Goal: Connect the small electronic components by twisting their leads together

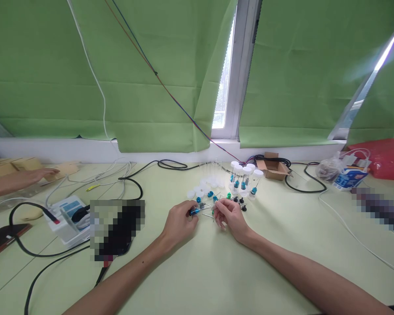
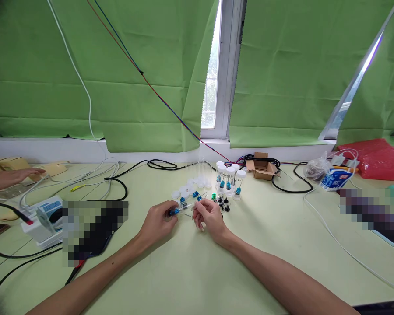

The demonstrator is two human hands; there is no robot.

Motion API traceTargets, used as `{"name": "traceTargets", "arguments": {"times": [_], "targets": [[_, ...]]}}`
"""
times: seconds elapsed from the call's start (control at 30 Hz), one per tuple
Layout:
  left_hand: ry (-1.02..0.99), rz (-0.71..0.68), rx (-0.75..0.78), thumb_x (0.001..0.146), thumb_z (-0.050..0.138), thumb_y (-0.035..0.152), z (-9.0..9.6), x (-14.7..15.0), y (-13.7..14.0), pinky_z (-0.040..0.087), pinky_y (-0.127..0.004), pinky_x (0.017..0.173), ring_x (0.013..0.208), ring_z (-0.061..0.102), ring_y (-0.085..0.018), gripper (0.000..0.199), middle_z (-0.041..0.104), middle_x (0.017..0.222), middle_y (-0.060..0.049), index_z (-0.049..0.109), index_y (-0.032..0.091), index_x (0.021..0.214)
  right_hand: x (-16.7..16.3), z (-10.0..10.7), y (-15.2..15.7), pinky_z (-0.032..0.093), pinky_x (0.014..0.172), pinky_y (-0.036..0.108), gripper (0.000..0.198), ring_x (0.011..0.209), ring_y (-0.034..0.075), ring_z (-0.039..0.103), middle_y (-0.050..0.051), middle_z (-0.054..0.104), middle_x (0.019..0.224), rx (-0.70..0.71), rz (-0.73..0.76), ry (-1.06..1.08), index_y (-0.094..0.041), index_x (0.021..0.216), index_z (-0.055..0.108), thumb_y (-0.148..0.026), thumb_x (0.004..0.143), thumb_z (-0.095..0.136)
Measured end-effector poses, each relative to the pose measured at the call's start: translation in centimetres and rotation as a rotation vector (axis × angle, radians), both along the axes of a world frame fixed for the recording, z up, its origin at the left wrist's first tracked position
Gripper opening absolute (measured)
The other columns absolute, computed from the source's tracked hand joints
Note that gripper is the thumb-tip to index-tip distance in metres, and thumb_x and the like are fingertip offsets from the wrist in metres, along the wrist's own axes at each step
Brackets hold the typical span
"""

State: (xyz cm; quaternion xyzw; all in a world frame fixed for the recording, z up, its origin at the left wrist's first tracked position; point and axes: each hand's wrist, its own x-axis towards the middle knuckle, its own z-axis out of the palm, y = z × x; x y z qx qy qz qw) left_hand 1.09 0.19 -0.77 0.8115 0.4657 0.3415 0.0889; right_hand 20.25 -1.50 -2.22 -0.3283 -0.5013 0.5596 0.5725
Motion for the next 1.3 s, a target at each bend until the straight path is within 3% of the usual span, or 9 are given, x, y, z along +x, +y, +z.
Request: {"name": "traceTargets", "arguments": {"times": [0.5, 1.0, 1.1, 1.3], "targets": [[0.034, -0.02, 0.022, 0.065, 0.051, 0.007, -0.1, -0.4, 0.1, 0.046, -0.027, 0.069, 0.073, 0.062, -0.019, 0.032, 0.07, 0.085, -0.003, 0.066, 0.02, 0.089, 0.2, 0.5, -0.3, 0.029, 0.029, 0.016, 0.039, 0.034, 0.007, 0.047, -0.003, 0.059, 0.052, -0.063, 0.096, -0.021, -0.018, 0.063, 0.049, -0.047, 0.075, 0.072], [0.003, -0.064, -0.014, 0.059, 0.048, 0.005, -0.2, -0.5, 0.3, 0.044, -0.027, 0.067, 0.069, 0.059, -0.017, 0.031, 0.067, 0.076, -0.001, 0.064, 0.019, 0.082, 0.5, 0.4, -0.4, 0.025, 0.026, 0.015, 0.041, 0.029, 0.006, 0.044, -0.005, 0.059, 0.047, -0.111, 0.218, -0.045, -0.018, 0.062, 0.046, -0.045, 0.075, 0.074], [-0.065, -0.052, -0.049, 0.061, 0.05, 0.006, -0.1, -0.2, 0.2, 0.045, -0.026, 0.069, 0.07, 0.059, -0.017, 0.028, 0.068, 0.077, -0.002, 0.064, 0.018, 0.082, 0.3, 0.6, -0.4, 0.024, 0.027, 0.015, 0.042, 0.03, 0.006, 0.045, -0.005, 0.057, 0.049, -0.063, 0.164, -0.041, -0.019, 0.062, 0.044, -0.049, 0.079, 0.069], [-0.22, -0.057, -0.18, 0.066, 0.053, 0.011, 0.1, 0.6, -0.2, 0.046, -0.026, 0.07, 0.075, 0.06, -0.017, 0.019, 0.068, 0.08, -0.002, 0.063, 0.018, 0.081, 0.1, 0.4, -0.6, 0.032, 0.033, 0.02, 0.038, 0.035, 0.007, 0.045, -0.005, 0.052, 0.054, 0.142, -0.116, -0.207, -0.018, 0.072, 0.052, -0.051, 0.092, 0.051]]}}
